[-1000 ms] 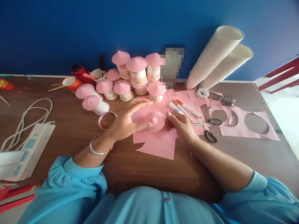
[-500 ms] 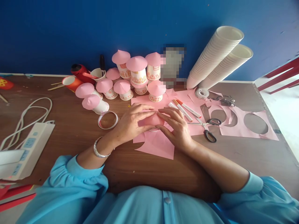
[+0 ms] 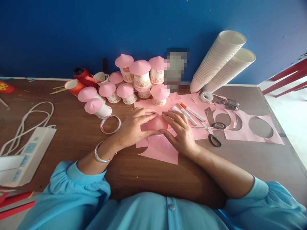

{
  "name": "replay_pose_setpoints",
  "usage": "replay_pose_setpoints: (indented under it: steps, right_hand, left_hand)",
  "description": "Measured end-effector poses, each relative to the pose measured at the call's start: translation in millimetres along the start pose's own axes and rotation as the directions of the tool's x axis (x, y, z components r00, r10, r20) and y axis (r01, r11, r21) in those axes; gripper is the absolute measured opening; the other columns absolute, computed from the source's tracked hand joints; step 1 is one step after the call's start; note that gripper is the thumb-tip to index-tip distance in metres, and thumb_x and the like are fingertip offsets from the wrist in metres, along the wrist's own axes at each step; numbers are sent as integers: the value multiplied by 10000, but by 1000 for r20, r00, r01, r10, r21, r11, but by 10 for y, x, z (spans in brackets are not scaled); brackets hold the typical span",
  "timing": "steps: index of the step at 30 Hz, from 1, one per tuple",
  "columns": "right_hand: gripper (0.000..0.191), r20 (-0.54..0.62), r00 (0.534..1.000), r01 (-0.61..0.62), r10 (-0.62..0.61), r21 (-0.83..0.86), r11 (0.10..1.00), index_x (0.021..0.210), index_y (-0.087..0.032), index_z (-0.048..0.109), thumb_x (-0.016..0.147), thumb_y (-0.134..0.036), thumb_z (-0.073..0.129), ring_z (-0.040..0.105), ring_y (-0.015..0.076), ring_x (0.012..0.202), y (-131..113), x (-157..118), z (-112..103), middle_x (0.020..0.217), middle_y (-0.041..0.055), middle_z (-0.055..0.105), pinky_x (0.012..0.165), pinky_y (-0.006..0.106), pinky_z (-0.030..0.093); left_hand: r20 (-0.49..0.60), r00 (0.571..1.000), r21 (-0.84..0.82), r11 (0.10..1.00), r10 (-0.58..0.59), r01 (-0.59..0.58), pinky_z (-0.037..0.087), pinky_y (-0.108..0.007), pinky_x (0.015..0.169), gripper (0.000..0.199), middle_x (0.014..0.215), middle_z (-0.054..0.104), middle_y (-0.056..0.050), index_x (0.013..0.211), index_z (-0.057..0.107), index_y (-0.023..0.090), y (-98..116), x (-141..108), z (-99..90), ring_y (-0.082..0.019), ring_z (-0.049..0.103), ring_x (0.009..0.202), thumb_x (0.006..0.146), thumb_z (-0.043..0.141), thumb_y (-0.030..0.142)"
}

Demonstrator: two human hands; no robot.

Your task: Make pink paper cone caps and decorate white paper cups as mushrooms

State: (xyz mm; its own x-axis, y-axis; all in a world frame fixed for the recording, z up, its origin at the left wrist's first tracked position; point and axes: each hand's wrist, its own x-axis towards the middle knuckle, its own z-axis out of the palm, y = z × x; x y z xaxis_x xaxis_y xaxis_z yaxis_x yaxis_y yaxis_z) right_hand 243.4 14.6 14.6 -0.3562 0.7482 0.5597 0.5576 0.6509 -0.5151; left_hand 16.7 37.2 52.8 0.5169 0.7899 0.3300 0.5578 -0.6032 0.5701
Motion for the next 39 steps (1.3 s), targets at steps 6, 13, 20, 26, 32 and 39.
replay_pose_setpoints:
  steps: [6,13,20,26,32,39]
  right_hand:
    - [424,-1,999,36,-36,-39,999,1406,-244,616,990,-313,654,586,343,1297,5,-7,15,1354,138,695,1083,584,500]
    - [467,-44,997,57,-58,-37,998,1452,-227,574,993,-280,639,611,339,1256,12,6,-28,1329,160,694,1060,583,520]
    - [595,8,996,84,-84,35,996,1555,-246,478,996,-357,650,543,344,1415,-29,64,-17,1447,141,660,1152,593,474]
    - [539,96,995,16,-30,138,990,1504,-296,550,985,-383,670,499,333,1471,-47,160,65,1471,81,659,1173,609,454]
    - [447,88,996,-28,9,217,976,1363,-261,681,946,-417,727,542,321,1416,-16,216,118,1367,81,730,1163,568,469]
    - [354,108,993,-73,47,258,963,1284,-276,727,953,-401,716,568,304,1395,33,188,152,1291,64,768,1147,562,476]
  left_hand:
    - [-3,1000,-7,1000,-4,4,528,-517,1085,520,1256,710,-122,1266,719,220,14,5,0,-291,643,1216,866,748,551]
    - [-20,1000,37,999,20,-20,512,-508,1118,579,1322,688,-130,1332,667,213,42,-6,-30,-296,631,1262,861,767,536]
    - [191,977,-68,991,-99,114,424,-590,1197,1055,1609,481,-172,1569,414,249,-178,-38,-144,-403,470,1471,701,850,661]
    - [296,943,-172,963,-150,207,540,-506,1042,723,1392,677,-109,1342,621,245,-204,30,-21,-355,643,1264,721,887,499]
    - [257,951,-292,924,-174,248,540,-435,1016,437,1279,740,-68,1173,716,244,-76,85,107,-295,687,1171,797,823,439]
    - [216,955,-238,938,-203,253,502,-451,1074,506,1292,740,-58,1239,692,259,-162,-1,203,-288,663,1208,786,840,428]
